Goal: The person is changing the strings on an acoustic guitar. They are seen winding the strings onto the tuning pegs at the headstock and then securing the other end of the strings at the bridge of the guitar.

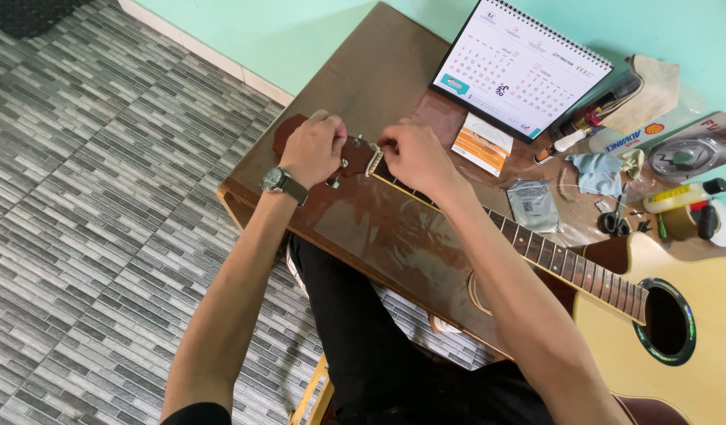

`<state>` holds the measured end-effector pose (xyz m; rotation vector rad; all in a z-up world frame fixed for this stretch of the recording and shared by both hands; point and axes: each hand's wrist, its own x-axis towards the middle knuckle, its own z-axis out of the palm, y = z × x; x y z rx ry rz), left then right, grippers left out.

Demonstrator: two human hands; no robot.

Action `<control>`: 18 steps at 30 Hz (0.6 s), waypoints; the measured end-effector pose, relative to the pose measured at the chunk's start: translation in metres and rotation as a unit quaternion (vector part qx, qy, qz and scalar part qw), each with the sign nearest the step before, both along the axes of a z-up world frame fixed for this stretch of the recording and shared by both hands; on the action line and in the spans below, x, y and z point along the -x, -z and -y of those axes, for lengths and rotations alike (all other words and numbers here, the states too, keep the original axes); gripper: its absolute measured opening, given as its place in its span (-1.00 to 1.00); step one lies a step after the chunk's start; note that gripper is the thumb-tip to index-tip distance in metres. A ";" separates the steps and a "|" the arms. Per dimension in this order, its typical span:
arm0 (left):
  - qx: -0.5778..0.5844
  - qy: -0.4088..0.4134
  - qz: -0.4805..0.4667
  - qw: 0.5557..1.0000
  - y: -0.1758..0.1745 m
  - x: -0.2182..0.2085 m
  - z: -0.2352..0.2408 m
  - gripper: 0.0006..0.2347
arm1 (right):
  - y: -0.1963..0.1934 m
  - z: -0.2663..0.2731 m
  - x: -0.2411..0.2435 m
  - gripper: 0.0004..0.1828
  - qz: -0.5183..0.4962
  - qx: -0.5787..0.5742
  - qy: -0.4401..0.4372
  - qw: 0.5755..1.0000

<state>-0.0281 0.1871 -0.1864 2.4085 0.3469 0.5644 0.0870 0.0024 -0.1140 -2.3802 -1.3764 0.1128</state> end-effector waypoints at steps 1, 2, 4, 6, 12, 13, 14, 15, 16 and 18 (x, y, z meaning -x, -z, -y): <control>-0.010 -0.003 -0.005 1.000 -0.003 0.003 0.000 -0.97 | -0.006 0.006 0.002 -0.81 -0.004 0.009 -0.012 1.000; -0.010 -0.002 -0.005 1.000 -0.002 0.004 0.000 -0.97 | -0.012 0.010 0.006 -0.81 -0.004 0.010 -0.011 1.000; -0.016 -0.019 0.008 1.000 -0.002 0.006 -0.001 -0.95 | -0.024 0.017 0.014 -0.79 -0.030 0.036 -0.008 0.999; 0.006 -0.023 0.024 0.999 0.006 0.003 -0.004 -0.96 | -0.035 0.019 0.023 -0.78 -0.039 0.036 -0.009 0.999; 0.160 -0.006 0.079 0.984 -0.009 0.015 -0.012 -0.96 | -0.032 0.015 0.023 -0.80 -0.034 0.027 -0.017 0.999; 0.223 -0.002 0.077 0.972 -0.019 0.020 -0.011 -0.95 | -0.029 0.014 0.022 -0.80 -0.037 0.023 -0.021 0.999; 0.223 -0.002 0.078 0.972 -0.026 0.024 -0.008 -0.95 | -0.028 0.014 0.022 -0.80 -0.037 0.023 -0.021 0.999; 0.289 -0.005 0.090 0.953 -0.033 0.027 -0.005 -0.93 | -0.027 0.014 0.023 -0.81 -0.033 0.023 -0.023 0.999; 0.354 -0.008 0.102 0.930 -0.040 0.031 -0.003 -0.91 | -0.026 0.014 0.024 -0.82 -0.029 0.022 -0.025 0.999; 0.438 -0.001 0.119 0.891 -0.049 0.033 -0.003 -0.89 | -0.027 0.016 0.026 -0.83 -0.029 0.021 -0.026 0.999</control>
